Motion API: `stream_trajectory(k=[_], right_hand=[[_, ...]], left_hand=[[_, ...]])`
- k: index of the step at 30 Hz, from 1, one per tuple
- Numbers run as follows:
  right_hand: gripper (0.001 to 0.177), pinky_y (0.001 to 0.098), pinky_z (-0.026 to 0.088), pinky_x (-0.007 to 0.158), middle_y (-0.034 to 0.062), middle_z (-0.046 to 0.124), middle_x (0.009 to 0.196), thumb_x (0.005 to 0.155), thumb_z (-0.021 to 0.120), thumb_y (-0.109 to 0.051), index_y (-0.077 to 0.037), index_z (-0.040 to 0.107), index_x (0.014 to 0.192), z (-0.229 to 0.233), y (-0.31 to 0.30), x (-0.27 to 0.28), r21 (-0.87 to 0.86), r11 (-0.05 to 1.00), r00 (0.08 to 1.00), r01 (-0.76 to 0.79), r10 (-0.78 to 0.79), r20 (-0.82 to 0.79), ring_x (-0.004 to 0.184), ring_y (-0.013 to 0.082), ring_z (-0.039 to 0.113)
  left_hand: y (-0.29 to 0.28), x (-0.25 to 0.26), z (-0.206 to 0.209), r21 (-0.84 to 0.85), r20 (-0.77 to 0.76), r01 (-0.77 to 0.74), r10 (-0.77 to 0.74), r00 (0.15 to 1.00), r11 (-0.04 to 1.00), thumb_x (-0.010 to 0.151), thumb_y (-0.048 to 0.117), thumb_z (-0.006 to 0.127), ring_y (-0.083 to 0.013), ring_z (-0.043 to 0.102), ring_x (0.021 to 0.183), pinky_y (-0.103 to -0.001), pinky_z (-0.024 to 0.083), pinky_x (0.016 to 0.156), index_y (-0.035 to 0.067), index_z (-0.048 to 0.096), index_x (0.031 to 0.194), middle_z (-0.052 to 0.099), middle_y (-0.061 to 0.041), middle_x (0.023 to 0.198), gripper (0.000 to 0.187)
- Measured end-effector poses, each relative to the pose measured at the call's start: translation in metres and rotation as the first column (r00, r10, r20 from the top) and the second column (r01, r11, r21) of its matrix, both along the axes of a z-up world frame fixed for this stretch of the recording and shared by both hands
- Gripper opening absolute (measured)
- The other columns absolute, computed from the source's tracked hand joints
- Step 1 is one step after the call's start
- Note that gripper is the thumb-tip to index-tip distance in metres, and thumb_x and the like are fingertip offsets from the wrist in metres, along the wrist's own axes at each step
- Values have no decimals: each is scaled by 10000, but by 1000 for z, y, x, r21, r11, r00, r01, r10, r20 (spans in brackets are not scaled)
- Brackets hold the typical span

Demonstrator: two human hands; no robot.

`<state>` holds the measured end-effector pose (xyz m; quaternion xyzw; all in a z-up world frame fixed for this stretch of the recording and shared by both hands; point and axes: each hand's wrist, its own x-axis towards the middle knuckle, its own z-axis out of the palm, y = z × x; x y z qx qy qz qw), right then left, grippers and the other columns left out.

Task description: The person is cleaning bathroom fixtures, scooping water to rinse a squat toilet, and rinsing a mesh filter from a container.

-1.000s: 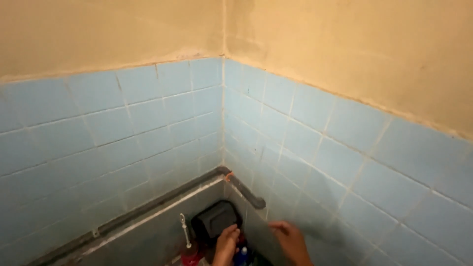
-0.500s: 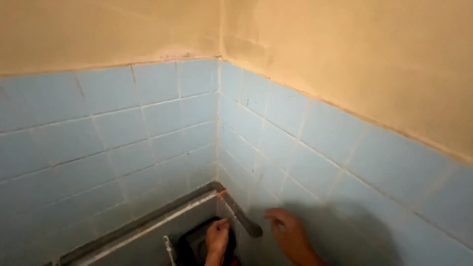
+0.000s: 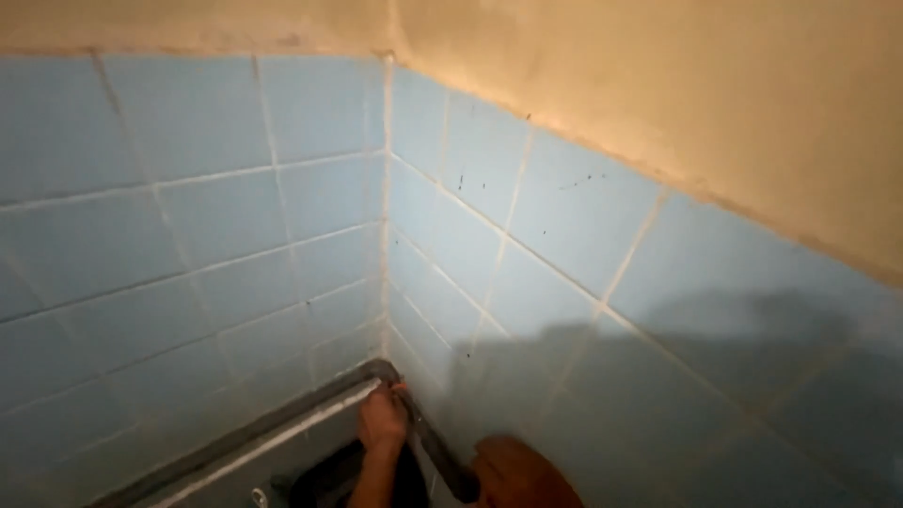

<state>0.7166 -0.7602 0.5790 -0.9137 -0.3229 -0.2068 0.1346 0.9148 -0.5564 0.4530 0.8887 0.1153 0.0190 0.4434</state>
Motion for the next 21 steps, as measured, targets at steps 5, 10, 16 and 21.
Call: stream_trajectory(k=[5,10,16,21], right_hand=[[208,517,502,1015,288,687,1139,838,728,-60,61,717,1006,36,21,-9,-40,999,999,10,-12,-45,1110,427,662],[320,507,461,1045,306,653,1190,784,722,-43,81,683,1077,55,29,-19,-22,999,992,-40,37,-117,1151,453,601],[318,470,465,1057,253,659,1220,788,691,-30,60,678,1093,48,33,-24,-29,999,999,-21,20,-34,1178,416,607],[368,462,462,1050,234,637,1273,799,676,-19,58,659,1158,59,41,-27,35,999,991,-4,9,-131,1193,414,600]], left_hand=[[-5,4,1,7,9,-40,40,999,999,928,229,579,-374,715,1057,-486,571,900,191,795,1037,747,-163,1106,244],[-10,6,-10,220,77,-17,0,997,975,967,316,655,-384,701,1037,-478,567,886,64,762,1023,732,-208,1075,279],[-9,-4,4,270,65,17,-36,997,963,937,267,678,-359,632,1133,-454,532,950,39,718,1034,695,-177,1144,251],[-7,-22,16,241,33,56,-66,997,969,931,188,675,-359,639,1138,-455,525,962,39,697,1080,690,-187,1165,212]])
